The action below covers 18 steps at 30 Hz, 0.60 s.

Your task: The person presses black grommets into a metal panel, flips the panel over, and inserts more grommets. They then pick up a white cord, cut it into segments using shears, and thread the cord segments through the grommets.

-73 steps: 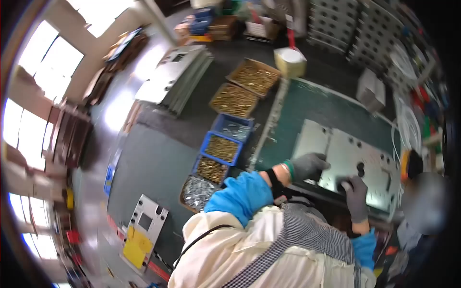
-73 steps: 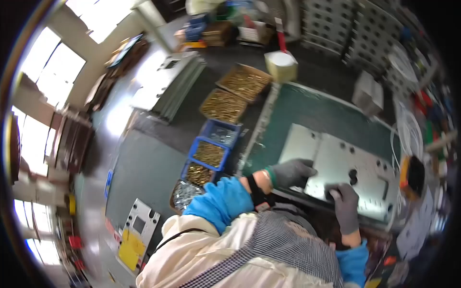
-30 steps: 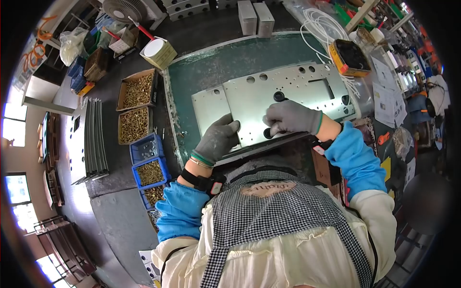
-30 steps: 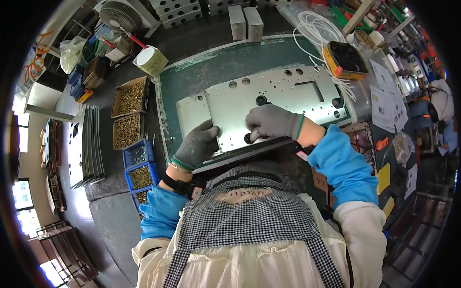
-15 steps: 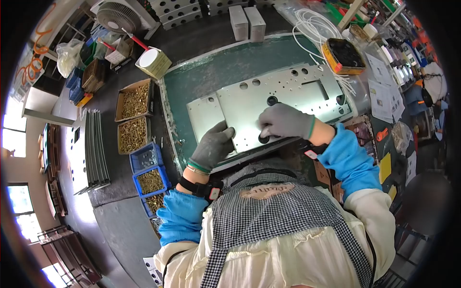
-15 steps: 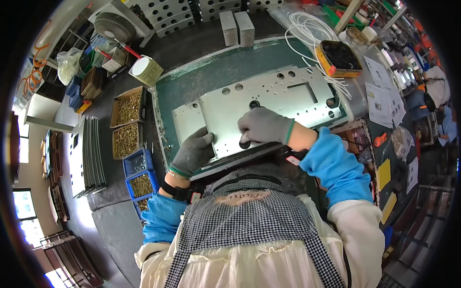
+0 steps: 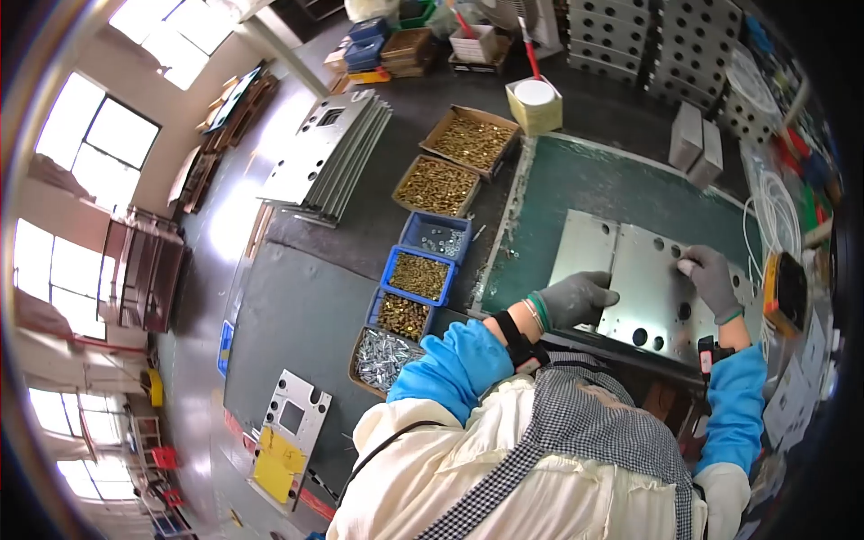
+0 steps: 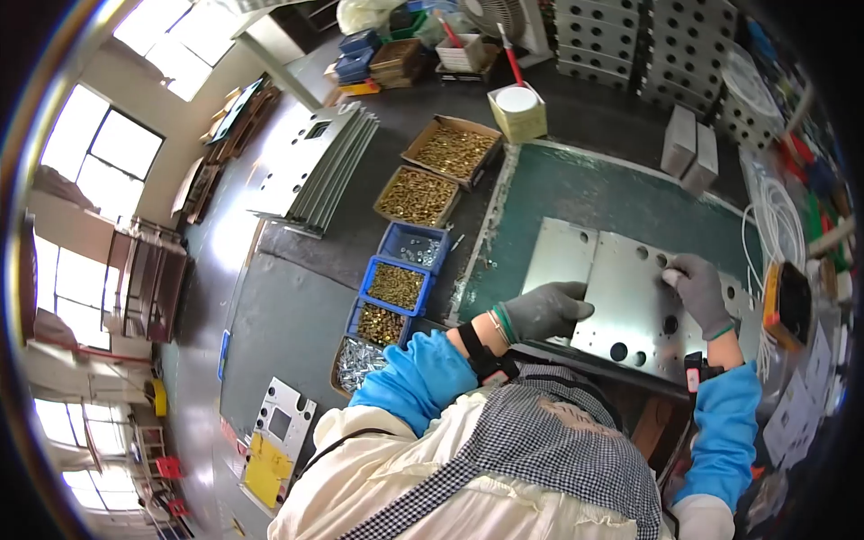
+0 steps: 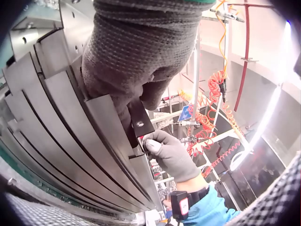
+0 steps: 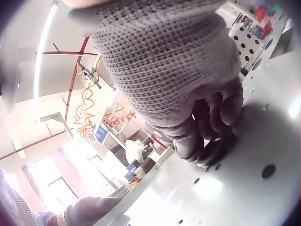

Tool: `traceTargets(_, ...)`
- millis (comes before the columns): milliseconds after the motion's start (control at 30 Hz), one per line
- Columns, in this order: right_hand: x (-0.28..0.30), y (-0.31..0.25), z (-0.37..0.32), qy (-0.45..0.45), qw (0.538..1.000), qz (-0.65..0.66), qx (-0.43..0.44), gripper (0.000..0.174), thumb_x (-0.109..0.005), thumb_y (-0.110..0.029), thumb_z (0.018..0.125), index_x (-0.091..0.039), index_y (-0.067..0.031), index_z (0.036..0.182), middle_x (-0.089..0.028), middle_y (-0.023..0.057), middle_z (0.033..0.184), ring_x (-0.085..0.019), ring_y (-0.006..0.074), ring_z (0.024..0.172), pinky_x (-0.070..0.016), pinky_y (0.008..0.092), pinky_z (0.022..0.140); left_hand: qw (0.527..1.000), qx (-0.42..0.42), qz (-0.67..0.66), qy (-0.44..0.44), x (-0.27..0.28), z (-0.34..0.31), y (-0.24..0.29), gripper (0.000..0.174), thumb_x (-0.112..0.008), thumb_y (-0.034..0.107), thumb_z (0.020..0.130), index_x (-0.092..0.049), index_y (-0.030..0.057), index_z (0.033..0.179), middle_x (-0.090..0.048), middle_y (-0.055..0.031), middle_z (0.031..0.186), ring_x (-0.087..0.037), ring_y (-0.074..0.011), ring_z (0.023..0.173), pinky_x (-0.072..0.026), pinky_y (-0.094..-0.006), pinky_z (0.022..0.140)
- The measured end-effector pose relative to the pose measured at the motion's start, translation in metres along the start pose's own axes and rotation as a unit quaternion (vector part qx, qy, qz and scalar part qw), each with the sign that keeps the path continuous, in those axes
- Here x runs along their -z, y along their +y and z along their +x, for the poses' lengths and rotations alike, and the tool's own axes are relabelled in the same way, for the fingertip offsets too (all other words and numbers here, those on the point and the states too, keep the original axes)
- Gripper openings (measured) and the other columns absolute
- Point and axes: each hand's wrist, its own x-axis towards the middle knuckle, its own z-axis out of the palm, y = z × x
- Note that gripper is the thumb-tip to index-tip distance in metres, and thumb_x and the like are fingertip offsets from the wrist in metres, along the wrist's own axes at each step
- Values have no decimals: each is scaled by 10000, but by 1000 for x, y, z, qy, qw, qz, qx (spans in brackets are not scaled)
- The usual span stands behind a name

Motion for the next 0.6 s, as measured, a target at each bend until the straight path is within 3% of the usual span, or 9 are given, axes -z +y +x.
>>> traceTargets(133, -25, 42, 41, 99, 986, -54, 122, 160, -703, -143, 843, -724, -5, 922, -686, 172, 894, -666, 324, 848, -518, 391, 777, 990, 8, 131, 45, -18, -19, 13, 498, -631, 140, 976, -489, -64, 1408, -665, -129, 1215, -670, -203, 1046, -548, -343, 916)
traceTargets(200, -30, 57, 37, 146, 970, -115, 156, 183, -693, -182, 863, -727, -11, 920, -691, 178, 905, -670, 341, 867, -519, 408, 789, 992, -33, 121, 25, 8, 3, -15, 505, -649, 156, 966, -507, -64, 1399, -664, -107, 1188, -653, -165, 1021, -530, -316, 911)
traceTargets(333, -13, 43, 30, 88, 976, -149, 132, 263, -680, -288, 881, -725, -28, 880, -688, 200, 926, -662, 385, 899, -513, 472, 817, 999, -6, 40, 21, -17, -17, 3, 514, -654, 163, 972, -511, -61, 1412, -647, -83, 1195, -626, -147, 1030, -518, -305, 916)
traceTargets(400, -2, 41, 33, 63, 973, -177, 133, 250, -682, -291, 881, -727, -45, 883, -694, 180, 938, -665, 382, 887, -519, 477, 806, 993, 19, 98, 64, -14, -14, 4, 505, -646, 160, 984, -504, -75, 1409, -640, -90, 1220, -624, -154, 1046, -519, -300, 918)
traceTargets(467, -2, 42, 34, 75, 968, -197, 134, 236, -677, -289, 885, -718, -57, 873, -692, 162, 929, -665, 374, 873, -523, 476, 792, 996, -5, 56, 73, -28, -16, 8, 480, -635, 146, 992, -511, -92, 1389, -647, -89, 1184, -623, -147, 1016, -522, -280, 883)
traceTargets(533, -7, 44, 34, 89, 963, -208, 144, 225, -670, -286, 890, -705, -66, 857, -685, 148, 911, -665, 366, 862, -526, 472, 780, 989, -9, 109, 95, -33, -17, 10, 446, -619, 139, 993, -530, -99, 1360, -663, -87, 1126, -638, -151, 983, -532, -265, 853)
traceTargets(600, -14, 45, 33, 114, 958, -212, 158, 220, -660, -282, 895, -686, -71, 835, -675, 137, 885, -665, 357, 853, -529, 465, 770, 986, 25, 115, 118, -27, -13, 9, 468, -636, 152, 978, -535, -96, 1362, -663, -88, 1119, -640, -149, 971, -532, -263, 848)
